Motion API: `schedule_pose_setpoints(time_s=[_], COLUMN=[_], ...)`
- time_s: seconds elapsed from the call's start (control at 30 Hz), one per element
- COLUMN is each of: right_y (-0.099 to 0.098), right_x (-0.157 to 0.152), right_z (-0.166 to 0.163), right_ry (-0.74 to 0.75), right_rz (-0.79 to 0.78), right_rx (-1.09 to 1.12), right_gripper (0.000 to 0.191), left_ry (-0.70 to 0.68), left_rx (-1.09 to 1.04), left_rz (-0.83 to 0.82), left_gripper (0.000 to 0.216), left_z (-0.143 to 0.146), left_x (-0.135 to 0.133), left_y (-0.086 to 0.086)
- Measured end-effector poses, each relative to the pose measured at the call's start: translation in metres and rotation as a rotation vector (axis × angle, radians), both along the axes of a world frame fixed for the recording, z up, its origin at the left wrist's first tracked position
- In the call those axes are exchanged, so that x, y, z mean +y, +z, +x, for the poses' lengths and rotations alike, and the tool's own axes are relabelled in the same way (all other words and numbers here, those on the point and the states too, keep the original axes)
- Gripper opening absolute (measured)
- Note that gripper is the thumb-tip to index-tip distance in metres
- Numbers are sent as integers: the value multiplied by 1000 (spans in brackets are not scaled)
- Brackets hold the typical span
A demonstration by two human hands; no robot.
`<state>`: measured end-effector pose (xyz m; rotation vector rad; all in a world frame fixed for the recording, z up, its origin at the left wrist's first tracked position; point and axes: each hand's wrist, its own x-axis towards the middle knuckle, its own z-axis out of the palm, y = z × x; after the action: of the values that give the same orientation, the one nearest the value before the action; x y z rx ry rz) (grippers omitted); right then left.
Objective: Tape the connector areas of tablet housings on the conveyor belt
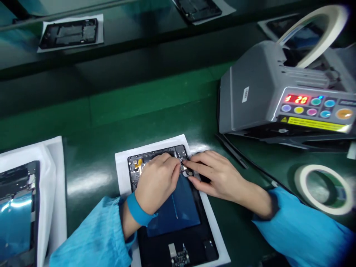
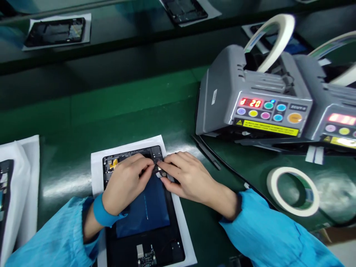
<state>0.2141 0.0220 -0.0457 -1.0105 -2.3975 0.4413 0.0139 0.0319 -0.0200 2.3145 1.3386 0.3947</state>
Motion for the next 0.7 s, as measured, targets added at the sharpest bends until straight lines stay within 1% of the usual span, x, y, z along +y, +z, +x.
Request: schedule_pose_setpoints(time_s=[0.23, 0.33, 0.4, 0.5, 0.57, 0.7], right_y=[5, 9, 12, 14, 14, 12], right_x=[0, 1, 2, 5, 7, 9], right_z=[-4, -5, -7, -10, -12, -16], right_ry=[2, 0, -33, -139, -182, -177], right_rz=[5, -2, 34, 179, 239, 221], right_rx=[-31, -51, -54, -101, -159, -206], right_gripper=[23, 22, 20, 18, 17, 15], left_ry=[-35, -28, -18, -10, -10, -7], left_rx=[70, 84, 78, 63, 58, 58], left_rz=[93, 92, 87, 84, 77, 68], left_gripper=[21, 21, 20, 18, 17, 18], left_z=[-1, -2, -3, -4, -4, -4], left_x=[-3, -2, -1, 1, 2, 3], left_y=[-2, -2, -3, -3, -4, -4])
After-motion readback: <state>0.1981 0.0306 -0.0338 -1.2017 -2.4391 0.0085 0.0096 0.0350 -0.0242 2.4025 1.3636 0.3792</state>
